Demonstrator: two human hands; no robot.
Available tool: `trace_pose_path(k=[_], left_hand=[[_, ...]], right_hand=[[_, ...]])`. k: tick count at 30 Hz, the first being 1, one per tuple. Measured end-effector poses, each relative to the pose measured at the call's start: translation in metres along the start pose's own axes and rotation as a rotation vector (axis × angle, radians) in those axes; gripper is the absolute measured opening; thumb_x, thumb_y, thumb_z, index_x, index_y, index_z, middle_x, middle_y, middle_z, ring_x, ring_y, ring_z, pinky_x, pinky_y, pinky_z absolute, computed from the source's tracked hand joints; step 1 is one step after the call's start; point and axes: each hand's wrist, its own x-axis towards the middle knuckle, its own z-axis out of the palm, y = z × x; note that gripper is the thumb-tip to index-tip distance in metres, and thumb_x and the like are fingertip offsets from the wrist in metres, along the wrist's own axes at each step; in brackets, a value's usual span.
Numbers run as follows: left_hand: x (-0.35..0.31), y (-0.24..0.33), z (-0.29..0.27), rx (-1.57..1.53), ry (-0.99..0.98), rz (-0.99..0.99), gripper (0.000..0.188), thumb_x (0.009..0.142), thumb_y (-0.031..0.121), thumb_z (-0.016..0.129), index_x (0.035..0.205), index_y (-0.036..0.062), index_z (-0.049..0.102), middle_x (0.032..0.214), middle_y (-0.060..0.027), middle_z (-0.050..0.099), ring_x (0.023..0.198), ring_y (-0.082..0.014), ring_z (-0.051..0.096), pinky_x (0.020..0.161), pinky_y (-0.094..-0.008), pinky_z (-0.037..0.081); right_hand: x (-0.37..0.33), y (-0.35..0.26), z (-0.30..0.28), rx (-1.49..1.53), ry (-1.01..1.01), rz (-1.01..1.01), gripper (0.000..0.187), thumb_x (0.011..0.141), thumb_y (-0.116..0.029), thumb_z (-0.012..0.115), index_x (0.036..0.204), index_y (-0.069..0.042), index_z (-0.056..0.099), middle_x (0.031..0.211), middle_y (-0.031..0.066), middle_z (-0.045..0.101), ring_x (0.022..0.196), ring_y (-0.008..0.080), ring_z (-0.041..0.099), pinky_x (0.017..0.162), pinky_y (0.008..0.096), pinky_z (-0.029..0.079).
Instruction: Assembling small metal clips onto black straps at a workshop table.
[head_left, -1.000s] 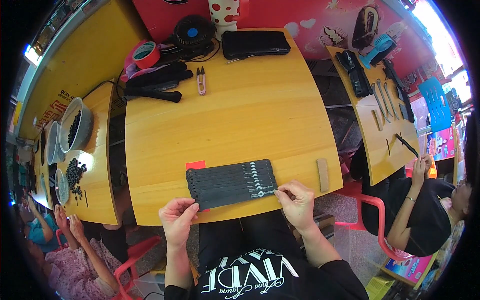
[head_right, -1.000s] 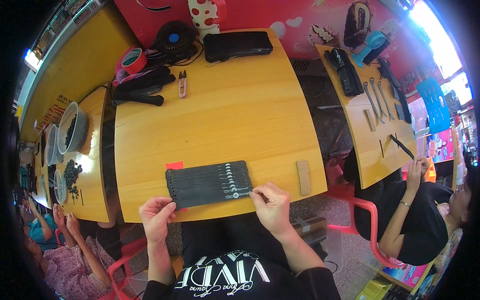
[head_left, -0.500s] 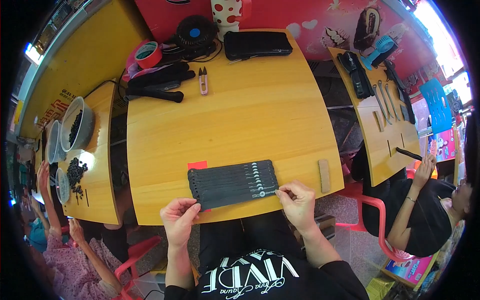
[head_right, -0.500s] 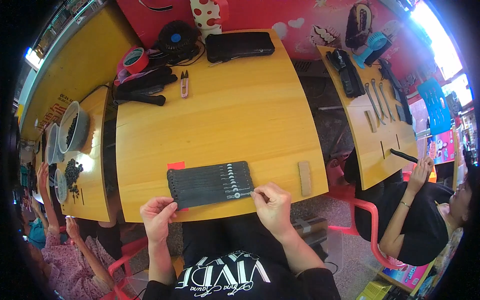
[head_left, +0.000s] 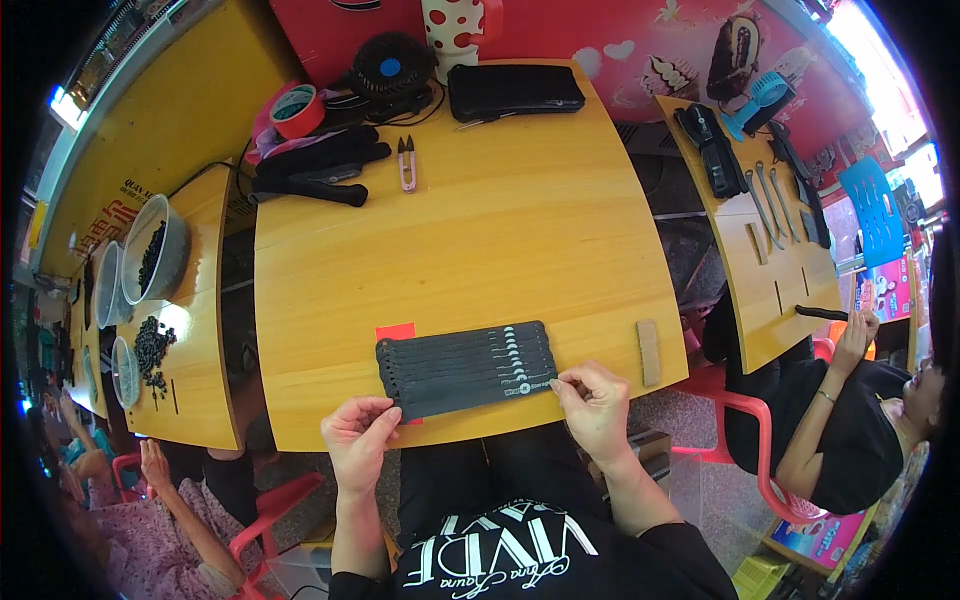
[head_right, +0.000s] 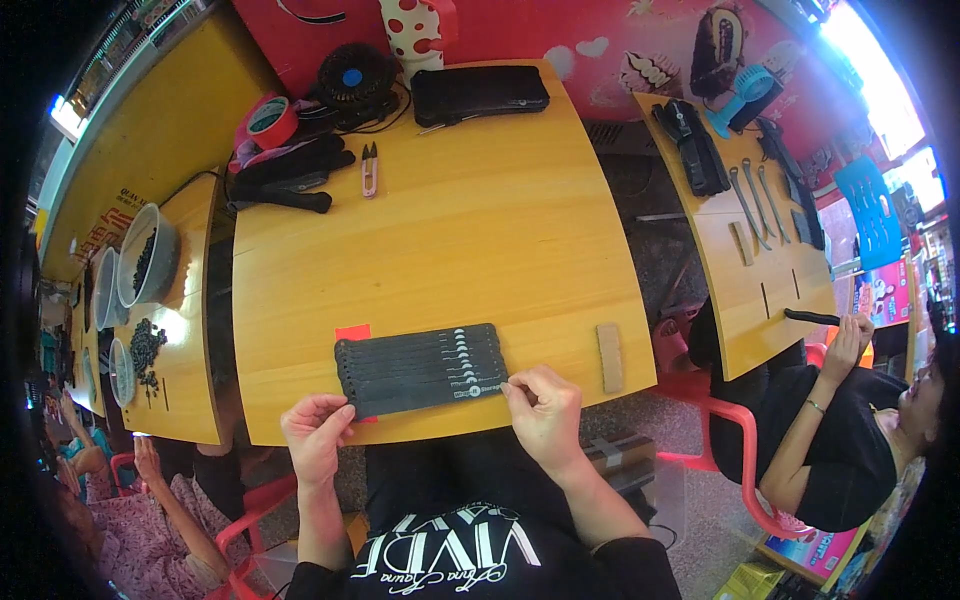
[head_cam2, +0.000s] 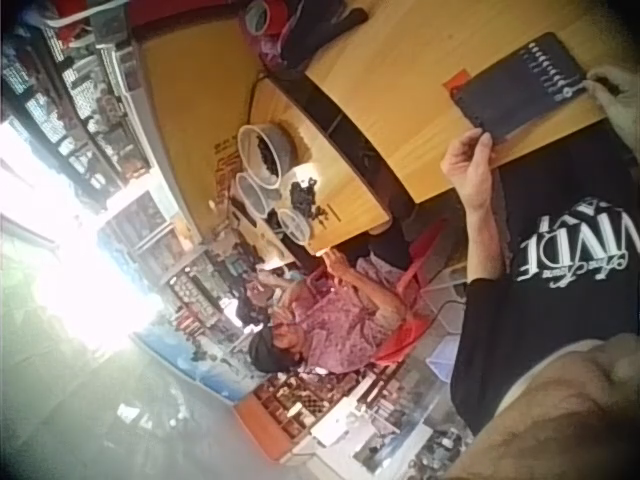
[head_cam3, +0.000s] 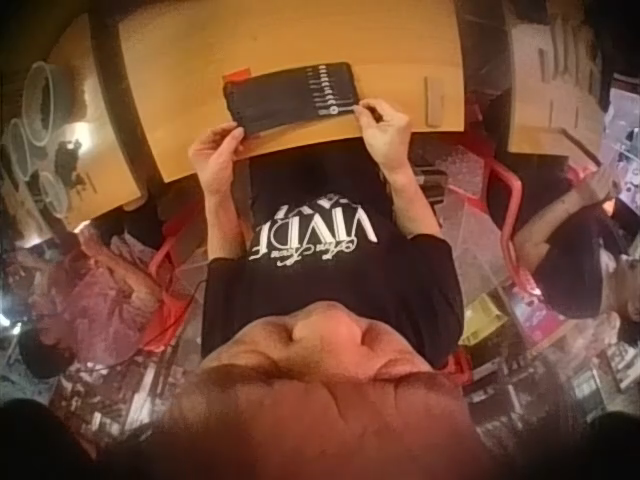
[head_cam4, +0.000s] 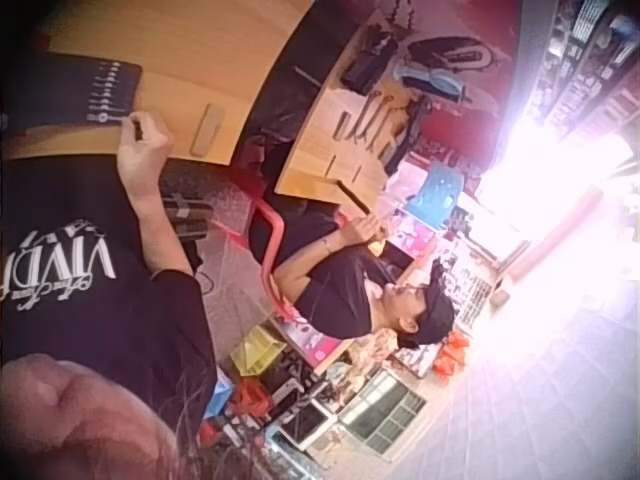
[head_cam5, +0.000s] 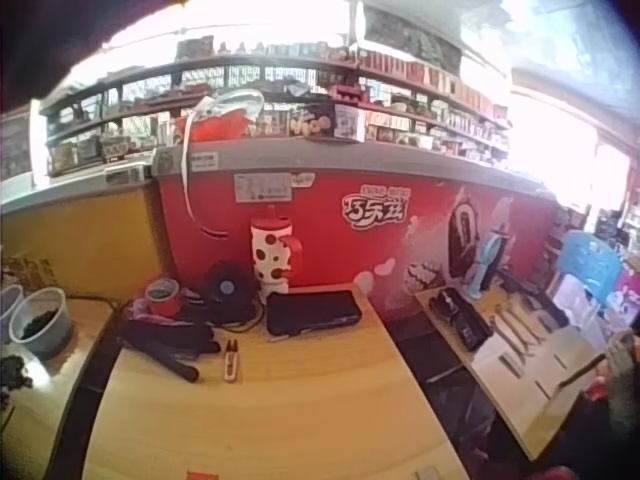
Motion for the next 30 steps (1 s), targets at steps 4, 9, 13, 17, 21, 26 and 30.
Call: trace_pose_path(k=[4, 9, 13, 17, 21, 26, 30], left_hand=[[0.0, -0.001, -0.001, 0.007, 0.002, 0.012, 0.01, 0.082, -0.005, 0.072, 0.091, -0.0013, 0.07, 0.073, -0.0031, 0.067, 0.058, -0.0056, 0.06, 0.05, -0.0166, 0.044], [0.0, -0.001, 0.001, 0.013, 0.007, 0.014, 0.009, 0.082, -0.004, 0.072, 0.091, -0.0013, 0.07, 0.072, -0.0028, 0.067, 0.057, -0.0055, 0.06, 0.049, -0.0165, 0.043], [0.001, -0.002, 0.0, 0.018, 0.008, 0.01, 0.009, 0.082, -0.004, 0.072, 0.091, -0.0013, 0.069, 0.072, -0.0028, 0.067, 0.057, -0.0053, 0.06, 0.049, -0.0164, 0.043], [-0.001, 0.001, -0.002, 0.018, 0.015, 0.012, 0.009, 0.082, -0.005, 0.072, 0.09, -0.0013, 0.069, 0.072, -0.0029, 0.067, 0.057, -0.0053, 0.06, 0.049, -0.0162, 0.043], [-0.002, 0.001, -0.003, 0.025, 0.013, 0.023, 0.01, 0.082, -0.005, 0.072, 0.091, -0.0014, 0.07, 0.073, -0.0033, 0.067, 0.059, -0.0061, 0.061, 0.052, -0.0174, 0.045], [-0.003, -0.012, 0.004, 0.118, 0.045, 0.172, 0.009, 0.081, -0.005, 0.073, 0.088, -0.0019, 0.069, 0.074, -0.0013, 0.066, 0.063, -0.0057, 0.059, 0.058, -0.0192, 0.046], [-0.002, -0.007, 0.007, 0.283, 0.073, 0.33, 0.007, 0.079, -0.006, 0.074, 0.083, -0.0037, 0.069, 0.072, -0.0031, 0.063, 0.062, -0.0073, 0.059, 0.058, -0.0214, 0.046]], right_hand=[[0.001, -0.001, -0.001, -0.036, -0.011, -0.008, 0.005, 0.076, 0.008, 0.07, 0.077, 0.004, 0.067, 0.066, 0.0088, 0.06, 0.056, 0.0131, 0.057, 0.05, 0.0255, 0.042], [0.001, 0.0, 0.0, -0.042, -0.004, -0.031, 0.005, 0.075, 0.008, 0.07, 0.076, 0.004, 0.067, 0.066, 0.0071, 0.061, 0.055, 0.0099, 0.055, 0.049, 0.0244, 0.041], [0.002, -0.002, 0.001, -0.053, 0.005, -0.03, 0.004, 0.075, 0.007, 0.071, 0.076, 0.004, 0.067, 0.065, 0.0073, 0.06, 0.054, 0.0102, 0.055, 0.049, 0.0247, 0.041], [0.003, -0.009, 0.001, -0.092, -0.023, -0.009, 0.005, 0.075, 0.007, 0.069, 0.076, 0.004, 0.065, 0.066, 0.0122, 0.059, 0.056, 0.0192, 0.059, 0.051, 0.0295, 0.043], [0.004, -0.007, 0.003, -0.074, -0.041, -0.012, 0.005, 0.075, 0.007, 0.068, 0.075, 0.004, 0.064, 0.066, 0.0124, 0.059, 0.056, 0.0196, 0.058, 0.051, 0.0301, 0.043], [0.005, -0.004, 0.001, -0.13, -0.006, -0.065, 0.006, 0.074, 0.007, 0.071, 0.074, 0.004, 0.065, 0.064, 0.0072, 0.058, 0.053, 0.011, 0.053, 0.049, 0.0258, 0.039], [0.004, -0.013, -0.001, -0.115, -0.043, -0.002, 0.008, 0.074, 0.008, 0.07, 0.074, 0.004, 0.062, 0.066, 0.0105, 0.057, 0.053, 0.0164, 0.056, 0.05, 0.0282, 0.041]])
